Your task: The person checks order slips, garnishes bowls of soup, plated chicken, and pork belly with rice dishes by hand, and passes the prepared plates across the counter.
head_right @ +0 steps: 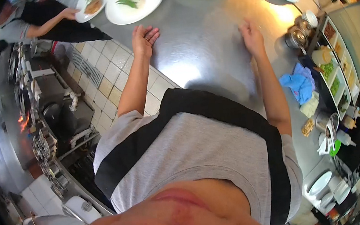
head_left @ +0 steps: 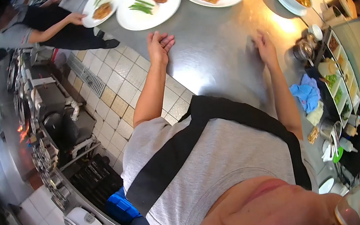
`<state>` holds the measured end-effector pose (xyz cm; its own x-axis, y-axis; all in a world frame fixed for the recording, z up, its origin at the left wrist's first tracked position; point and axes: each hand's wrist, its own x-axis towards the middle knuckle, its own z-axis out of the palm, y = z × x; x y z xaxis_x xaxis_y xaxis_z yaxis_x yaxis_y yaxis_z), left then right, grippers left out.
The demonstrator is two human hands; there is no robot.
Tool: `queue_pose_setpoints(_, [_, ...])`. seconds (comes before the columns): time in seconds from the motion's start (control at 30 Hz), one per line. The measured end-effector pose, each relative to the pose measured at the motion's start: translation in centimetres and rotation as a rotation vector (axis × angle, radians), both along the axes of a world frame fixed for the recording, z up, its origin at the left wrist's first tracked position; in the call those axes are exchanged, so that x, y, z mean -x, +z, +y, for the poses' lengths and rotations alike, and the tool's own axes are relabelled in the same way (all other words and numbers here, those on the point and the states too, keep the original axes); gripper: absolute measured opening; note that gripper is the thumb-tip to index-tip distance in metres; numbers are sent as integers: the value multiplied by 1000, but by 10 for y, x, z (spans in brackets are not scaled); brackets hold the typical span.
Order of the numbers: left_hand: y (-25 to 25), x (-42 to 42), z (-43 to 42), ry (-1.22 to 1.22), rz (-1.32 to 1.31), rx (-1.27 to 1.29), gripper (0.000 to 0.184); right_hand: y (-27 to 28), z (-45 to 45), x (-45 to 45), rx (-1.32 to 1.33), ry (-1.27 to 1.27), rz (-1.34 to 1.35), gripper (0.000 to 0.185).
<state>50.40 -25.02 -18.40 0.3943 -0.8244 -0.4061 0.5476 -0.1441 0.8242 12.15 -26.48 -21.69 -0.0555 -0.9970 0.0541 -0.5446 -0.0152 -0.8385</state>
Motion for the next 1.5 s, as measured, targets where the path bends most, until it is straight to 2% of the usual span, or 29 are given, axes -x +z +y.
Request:
queue_pose_setpoints(0.03, [3,-13,-4,-12,-10,12,45,-17,-36,-7,21,20,-174,37])
queue_pose_setpoints(0.13, [-5,-34,-26,-67,-10,46,46,25,-107,-47,-457,-40,-570,43])
queue_pose_setpoints(0.23, [-12,-28,-30,-25,47,81,43,43,-133,-84,-504,-101,-607,49])
queue_pose_setpoints(0.33, [-29,-12,-14,-25,64,132,40,26,-147,-80,-503,-122,-670,33])
queue_pose_setpoints(0.43, [-16,20,11,-117,98,71,33,35,-109,-82,-509,-147,-704,37])
queue_pose_setpoints(0.53, [-9,51,22,-348,17,73,34,27,-53,-78,-518,-109,-844,42])
queue_pose_setpoints(0.57, [-7,62,24,-436,1,110,43,28,-30,-78,-542,-147,-928,40])
queue_pose_setpoints(0.67, [-6,101,37,-553,-43,171,53,28,48,-71,-566,-153,-960,37])
queue_pose_setpoints(0.73, [-3,123,49,-628,-106,202,57,41,101,-66,-588,-87,-931,37])
queue_pose_setpoints(0.83, [-9,133,65,-606,-183,238,53,49,163,-21,-676,144,-605,35])
queue_pose_setpoints(0.9, [3,128,74,-692,-199,214,54,51,196,28,-583,37,-329,30])
queue_pose_setpoints(0.93, [8,125,76,-732,-207,202,54,59,216,50,-475,-183,-218,25])
queue_pose_setpoints(0.97, [6,123,73,-770,-228,221,52,57,233,74,-166,-358,114,22])
queue_pose_setpoints(1.0, [-1,120,64,-803,-248,239,49,63,240,96,-100,-580,270,20])
queue_pose_setpoints(1.03, [-6,119,60,-831,-273,255,47,69,247,115,45,-692,377,20])
queue_pose_setpoints(1.07, [-4,122,59,-863,-275,276,44,72,249,131,195,-794,477,20])
queue_pose_setpoints(1.13, [-15,132,46,-850,-361,224,42,67,241,157,314,-787,677,22])
queue_pose_setpoints(1.23, [11,166,48,-897,-472,179,37,56,223,195,155,-687,725,22])
queue_pose_setpoints(1.33, [-8,194,29,-956,-542,242,33,89,207,165,455,-525,645,19])
queue_pose_setpoints(1.37, [-15,202,21,-988,-556,251,32,84,196,160,539,-517,678,15])
queue_pose_setpoints(1.43, [-25,215,12,-1043,-552,272,32,102,184,137,573,-366,641,21])
queue_pose_setpoints(1.5, [-30,225,5,-1078,-515,296,32,73,159,140,480,-162,523,12])
